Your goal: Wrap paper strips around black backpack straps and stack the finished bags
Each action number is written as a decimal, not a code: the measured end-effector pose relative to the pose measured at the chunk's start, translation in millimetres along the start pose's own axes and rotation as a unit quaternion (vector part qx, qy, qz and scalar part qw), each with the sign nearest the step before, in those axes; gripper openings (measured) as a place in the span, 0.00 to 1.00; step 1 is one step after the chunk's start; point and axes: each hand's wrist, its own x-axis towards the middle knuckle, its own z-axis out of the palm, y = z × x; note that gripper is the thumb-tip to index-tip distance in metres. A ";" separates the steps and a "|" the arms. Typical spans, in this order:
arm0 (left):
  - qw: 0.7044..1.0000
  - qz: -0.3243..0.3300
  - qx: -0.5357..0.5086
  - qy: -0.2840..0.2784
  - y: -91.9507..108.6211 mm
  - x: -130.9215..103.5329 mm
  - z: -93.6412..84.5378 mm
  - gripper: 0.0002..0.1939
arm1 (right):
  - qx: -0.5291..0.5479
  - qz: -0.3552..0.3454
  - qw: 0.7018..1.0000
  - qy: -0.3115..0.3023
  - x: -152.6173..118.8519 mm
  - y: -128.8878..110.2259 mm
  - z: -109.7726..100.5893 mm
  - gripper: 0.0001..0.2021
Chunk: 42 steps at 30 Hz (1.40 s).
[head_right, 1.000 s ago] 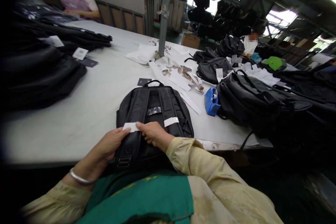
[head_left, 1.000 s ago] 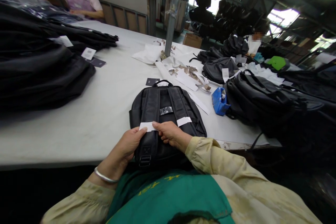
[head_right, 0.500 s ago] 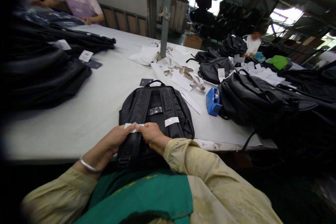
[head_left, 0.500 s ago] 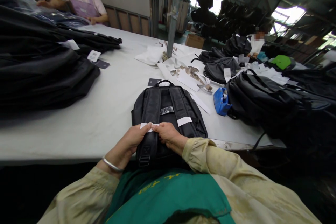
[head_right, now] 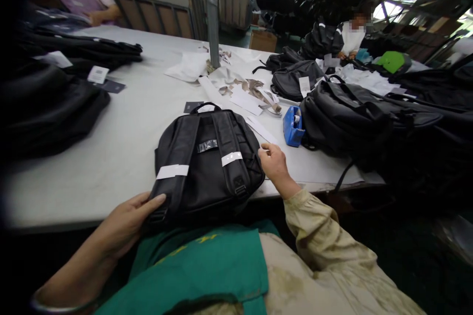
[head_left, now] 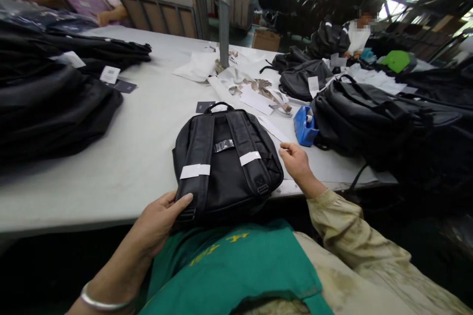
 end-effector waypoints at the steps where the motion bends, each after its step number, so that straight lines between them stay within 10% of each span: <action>1: 1.000 0.004 -0.026 0.014 3.7 -1.5 6.2 0.15 | -0.033 0.025 0.999 0.015 2.3 14.9 -4.5 0.16; 6: 0.984 0.091 -0.143 0.050 18.5 13.3 59.1 0.05 | -0.004 0.107 0.991 -0.084 -9.6 49.6 7.6 0.18; 10: 0.998 0.019 0.037 -0.039 -1.0 18.7 82.0 0.11 | -0.017 0.087 0.991 -0.102 -17.3 54.3 14.8 0.17; 16: 0.946 0.014 0.313 -0.086 -14.8 -6.5 39.2 0.25 | -0.072 -0.019 0.997 -0.015 -17.2 55.5 -1.0 0.16; 20: 0.908 0.136 0.395 0.044 -17.6 -13.9 6.6 0.23 | -0.026 -0.173 0.985 0.002 -27.4 19.8 -8.0 0.12; 24: 0.819 0.300 0.433 0.227 -28.0 -5.6 -0.4 0.17 | -0.066 -0.387 0.908 -0.145 -50.3 -25.4 1.0 0.18; 29: 0.741 0.444 0.460 0.203 -42.5 8.1 12.2 0.14 | -0.210 -0.467 0.796 -0.322 -67.9 -45.7 38.8 0.21; 34: 0.678 0.506 0.479 0.234 -61.2 -0.4 -0.2 0.23 | -0.151 -0.405 0.857 -0.282 -52.3 -31.9 24.5 0.21; 42: 0.611 0.506 0.609 0.007 -50.0 39.7 -18.9 0.26 | -0.156 -0.272 0.924 -0.219 -33.3 9.9 -5.0 0.21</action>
